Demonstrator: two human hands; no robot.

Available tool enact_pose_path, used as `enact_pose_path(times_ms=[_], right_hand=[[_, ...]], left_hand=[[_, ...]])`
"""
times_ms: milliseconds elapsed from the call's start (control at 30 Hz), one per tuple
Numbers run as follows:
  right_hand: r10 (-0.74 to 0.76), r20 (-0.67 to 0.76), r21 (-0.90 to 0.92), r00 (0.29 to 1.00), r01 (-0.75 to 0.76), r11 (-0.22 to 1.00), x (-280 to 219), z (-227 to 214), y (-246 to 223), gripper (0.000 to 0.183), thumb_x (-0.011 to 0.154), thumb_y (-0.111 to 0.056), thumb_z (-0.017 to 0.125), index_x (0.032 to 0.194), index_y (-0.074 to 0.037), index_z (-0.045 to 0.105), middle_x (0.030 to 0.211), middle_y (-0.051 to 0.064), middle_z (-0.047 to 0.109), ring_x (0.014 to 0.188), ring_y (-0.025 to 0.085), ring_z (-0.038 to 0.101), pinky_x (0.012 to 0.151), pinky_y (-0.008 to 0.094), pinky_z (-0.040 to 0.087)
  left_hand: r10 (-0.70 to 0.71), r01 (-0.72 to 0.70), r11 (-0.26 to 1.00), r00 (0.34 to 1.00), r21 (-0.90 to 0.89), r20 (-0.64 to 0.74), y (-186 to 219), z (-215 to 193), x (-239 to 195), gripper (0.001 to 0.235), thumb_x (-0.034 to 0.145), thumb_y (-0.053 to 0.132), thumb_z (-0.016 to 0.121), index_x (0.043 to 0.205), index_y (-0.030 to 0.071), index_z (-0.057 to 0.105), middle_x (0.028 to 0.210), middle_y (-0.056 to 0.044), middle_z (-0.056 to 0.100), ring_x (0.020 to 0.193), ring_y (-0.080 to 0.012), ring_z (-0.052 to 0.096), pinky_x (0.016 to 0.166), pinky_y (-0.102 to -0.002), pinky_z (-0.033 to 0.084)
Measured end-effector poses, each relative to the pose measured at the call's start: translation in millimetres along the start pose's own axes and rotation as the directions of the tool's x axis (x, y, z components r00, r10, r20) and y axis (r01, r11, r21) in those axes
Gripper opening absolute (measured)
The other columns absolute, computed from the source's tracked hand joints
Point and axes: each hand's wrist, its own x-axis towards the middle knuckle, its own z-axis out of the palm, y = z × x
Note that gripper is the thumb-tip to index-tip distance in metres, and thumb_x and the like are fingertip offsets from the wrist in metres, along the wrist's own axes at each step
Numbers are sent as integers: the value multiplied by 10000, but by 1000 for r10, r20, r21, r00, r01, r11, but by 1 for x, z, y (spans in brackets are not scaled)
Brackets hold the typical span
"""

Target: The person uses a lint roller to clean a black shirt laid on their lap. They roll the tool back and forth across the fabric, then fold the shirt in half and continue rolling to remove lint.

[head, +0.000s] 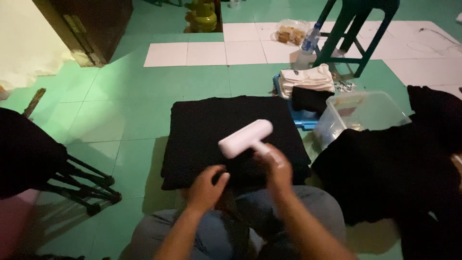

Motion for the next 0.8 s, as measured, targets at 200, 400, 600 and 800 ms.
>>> enact_pose_path(times_ms=[200,400,600,800], right_hand=[[-118,408,-443,905,309,842,-93,25,52,526,1001,-155,526,1513,-62,454,1610,155,441,1494,245,407,1201,358,314],[306,536,-776,787,316,546,-85,25,-19,506,884,-124,653,1381,-219,631,1234,46,733,1081,204,682,963,387,510],[107,513,-846,852,523,-102,30,-60,-25,507,946,-344,686,1436,-267,583,1540,23,515,1426,275,479,1159,492,378],[144,237,-939,961,264,-220,33,-99,-48,686,1035,-565,424,1644,-289,269,1724,77,203,1492,422,348,1143,680,331]], left_hand=[[-315,281,587,943,-760,105,54,18,-2,374,919,278,666,1154,-4,736,1110,-138,796,989,-199,723,878,-302,556],[-304,263,903,950,-339,-74,22,5,19,280,937,394,687,904,121,739,789,-88,727,734,-223,667,698,-404,478],[95,-89,982,995,164,-31,23,-31,50,238,756,256,729,911,75,729,815,-185,733,908,-429,724,745,-503,551],[164,-252,911,948,327,273,84,-22,60,336,842,291,699,1119,110,640,1082,-179,745,1083,-432,695,887,-519,545]])
